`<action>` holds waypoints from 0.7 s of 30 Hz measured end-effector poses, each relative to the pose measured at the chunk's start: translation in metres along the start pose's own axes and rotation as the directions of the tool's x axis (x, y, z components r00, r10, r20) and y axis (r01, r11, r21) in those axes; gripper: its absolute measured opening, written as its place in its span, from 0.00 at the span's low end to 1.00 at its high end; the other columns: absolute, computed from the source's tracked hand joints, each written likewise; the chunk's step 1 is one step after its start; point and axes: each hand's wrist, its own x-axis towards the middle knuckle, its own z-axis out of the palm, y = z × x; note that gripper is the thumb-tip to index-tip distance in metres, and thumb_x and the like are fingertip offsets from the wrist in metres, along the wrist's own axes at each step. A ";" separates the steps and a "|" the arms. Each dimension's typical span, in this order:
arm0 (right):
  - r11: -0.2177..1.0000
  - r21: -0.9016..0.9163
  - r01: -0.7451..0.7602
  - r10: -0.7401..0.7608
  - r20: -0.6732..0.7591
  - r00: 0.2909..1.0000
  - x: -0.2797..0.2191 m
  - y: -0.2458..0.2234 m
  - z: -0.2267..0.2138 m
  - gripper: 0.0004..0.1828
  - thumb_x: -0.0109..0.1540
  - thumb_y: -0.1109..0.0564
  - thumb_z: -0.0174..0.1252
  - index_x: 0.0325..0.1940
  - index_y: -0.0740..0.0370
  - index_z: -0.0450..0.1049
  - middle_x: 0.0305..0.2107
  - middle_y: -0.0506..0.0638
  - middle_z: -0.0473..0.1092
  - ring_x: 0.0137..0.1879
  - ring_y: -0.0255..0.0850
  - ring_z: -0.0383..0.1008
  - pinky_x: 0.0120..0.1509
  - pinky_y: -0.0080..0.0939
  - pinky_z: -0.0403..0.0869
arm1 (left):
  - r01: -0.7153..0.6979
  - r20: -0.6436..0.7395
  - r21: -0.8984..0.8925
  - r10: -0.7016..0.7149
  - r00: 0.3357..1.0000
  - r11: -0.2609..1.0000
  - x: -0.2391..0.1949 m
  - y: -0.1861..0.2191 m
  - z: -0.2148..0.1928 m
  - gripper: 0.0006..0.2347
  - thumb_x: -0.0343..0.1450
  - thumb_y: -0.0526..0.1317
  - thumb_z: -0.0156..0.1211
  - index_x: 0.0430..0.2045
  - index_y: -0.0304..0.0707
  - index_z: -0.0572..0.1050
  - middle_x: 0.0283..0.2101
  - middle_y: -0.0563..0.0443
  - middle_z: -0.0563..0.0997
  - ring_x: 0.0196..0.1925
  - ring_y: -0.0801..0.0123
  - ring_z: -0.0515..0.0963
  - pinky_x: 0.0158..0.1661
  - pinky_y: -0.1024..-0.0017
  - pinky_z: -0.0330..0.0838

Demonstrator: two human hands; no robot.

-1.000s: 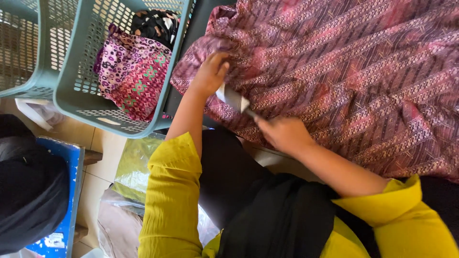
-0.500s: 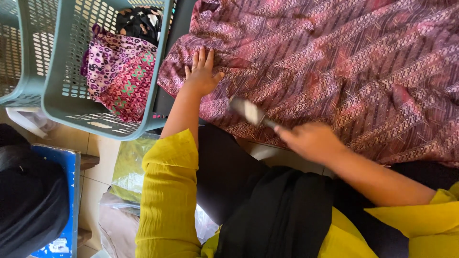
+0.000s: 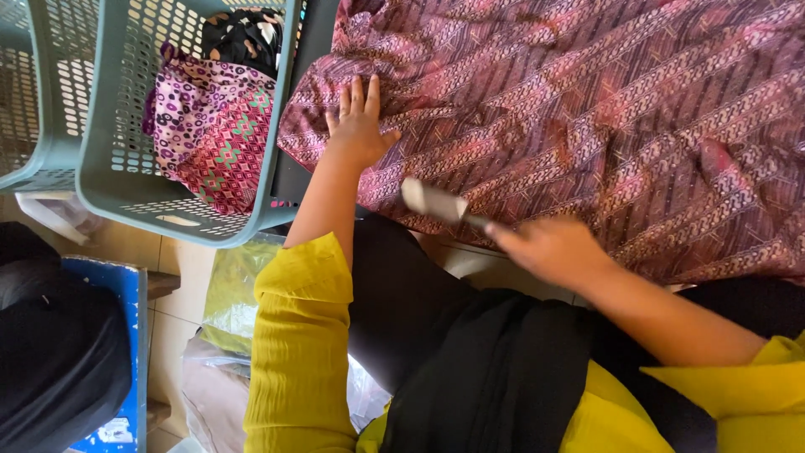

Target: The person uses a lint brush to remove lint from a patterned dress laid on a black table. The person repeatedly brushes the dress, folds and unfolds sections, and repositions the garment to access different areas. A laundry basket with other clothes is visible nearby.

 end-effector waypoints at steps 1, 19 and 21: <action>0.929 0.170 -0.328 0.263 0.318 0.911 0.004 -0.007 -0.015 0.36 0.68 0.28 0.17 0.21 0.44 0.61 0.13 0.36 0.58 0.18 0.25 0.61 0.17 0.23 0.62 | -0.015 -0.007 -0.002 0.015 1.000 1.000 0.001 0.001 0.003 0.42 0.78 0.56 0.53 0.74 0.53 0.24 0.79 0.47 0.24 0.81 0.48 0.27 0.72 0.37 0.31; 0.926 -0.141 -0.350 0.295 -0.306 0.905 0.003 0.080 0.009 0.19 0.75 0.46 0.43 0.65 0.57 0.66 0.18 0.40 0.69 0.14 0.31 0.62 0.12 0.30 0.61 | -0.308 -0.196 0.111 0.324 0.925 0.945 -0.015 0.020 0.000 0.34 0.76 0.48 0.59 0.74 0.40 0.47 0.78 0.42 0.43 0.79 0.45 0.42 0.70 0.41 0.48; 0.946 -0.064 -0.318 0.303 -0.172 0.937 -0.007 0.052 -0.017 0.16 0.74 0.47 0.43 0.64 0.51 0.65 0.16 0.40 0.68 0.13 0.31 0.62 0.12 0.29 0.61 | -0.382 -0.261 0.040 0.379 0.888 0.923 -0.016 0.019 0.005 0.30 0.75 0.42 0.59 0.72 0.40 0.54 0.77 0.43 0.49 0.78 0.45 0.45 0.64 0.38 0.55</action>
